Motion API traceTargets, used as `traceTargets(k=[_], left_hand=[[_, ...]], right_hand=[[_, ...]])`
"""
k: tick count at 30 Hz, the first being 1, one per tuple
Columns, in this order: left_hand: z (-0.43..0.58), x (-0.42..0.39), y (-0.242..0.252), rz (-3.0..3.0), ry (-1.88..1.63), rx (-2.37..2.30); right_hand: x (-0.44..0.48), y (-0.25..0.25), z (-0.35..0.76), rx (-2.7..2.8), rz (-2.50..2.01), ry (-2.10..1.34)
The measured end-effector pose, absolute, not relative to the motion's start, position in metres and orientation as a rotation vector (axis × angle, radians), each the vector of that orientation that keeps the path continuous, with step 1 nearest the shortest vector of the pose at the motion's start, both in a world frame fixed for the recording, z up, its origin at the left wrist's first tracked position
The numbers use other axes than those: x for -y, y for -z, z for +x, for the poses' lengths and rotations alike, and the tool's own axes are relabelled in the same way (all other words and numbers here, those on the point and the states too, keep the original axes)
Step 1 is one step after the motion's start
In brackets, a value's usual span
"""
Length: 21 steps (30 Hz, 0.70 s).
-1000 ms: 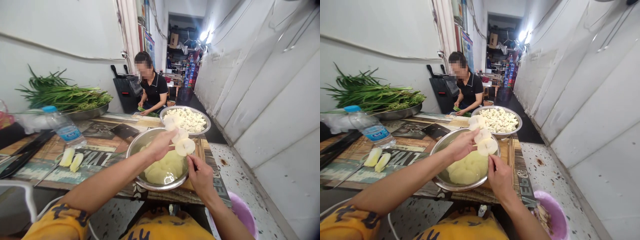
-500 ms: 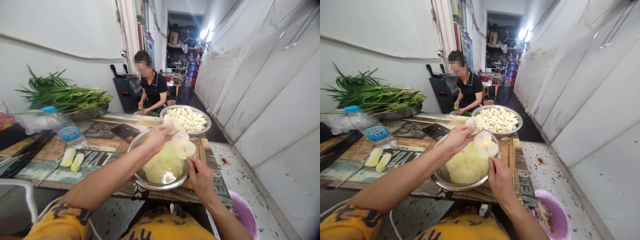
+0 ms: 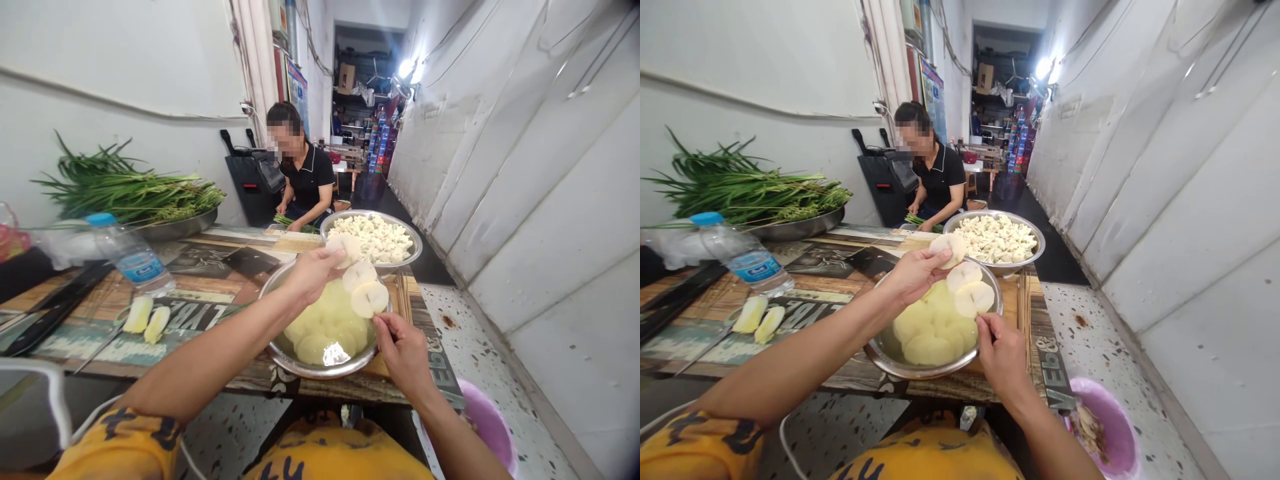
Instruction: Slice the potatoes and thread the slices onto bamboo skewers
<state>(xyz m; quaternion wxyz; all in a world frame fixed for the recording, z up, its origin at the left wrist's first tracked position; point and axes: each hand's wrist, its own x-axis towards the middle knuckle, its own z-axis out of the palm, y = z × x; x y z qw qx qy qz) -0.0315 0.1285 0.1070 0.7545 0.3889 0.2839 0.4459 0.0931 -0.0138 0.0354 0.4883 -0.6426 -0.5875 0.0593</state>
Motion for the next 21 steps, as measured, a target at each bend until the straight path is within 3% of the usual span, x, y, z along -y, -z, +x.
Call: traceTargets(k=[12, 18, 21], left_hand=[[-0.028, -0.135, -0.100, 0.830, -0.986, -0.647], [-0.029, -0.128, -0.101, 0.880, -0.975, -0.608], [-0.029, -0.126, -0.098, 0.890, -0.963, -0.596]], right_hand=[[0.017, -0.032, 0.098, 1.462, -1.523, -0.282], [0.018, -0.043, 0.099, 1.051, -1.275, -1.064], [0.016, -0.050, 0.100, 0.977, -1.231, -1.093]])
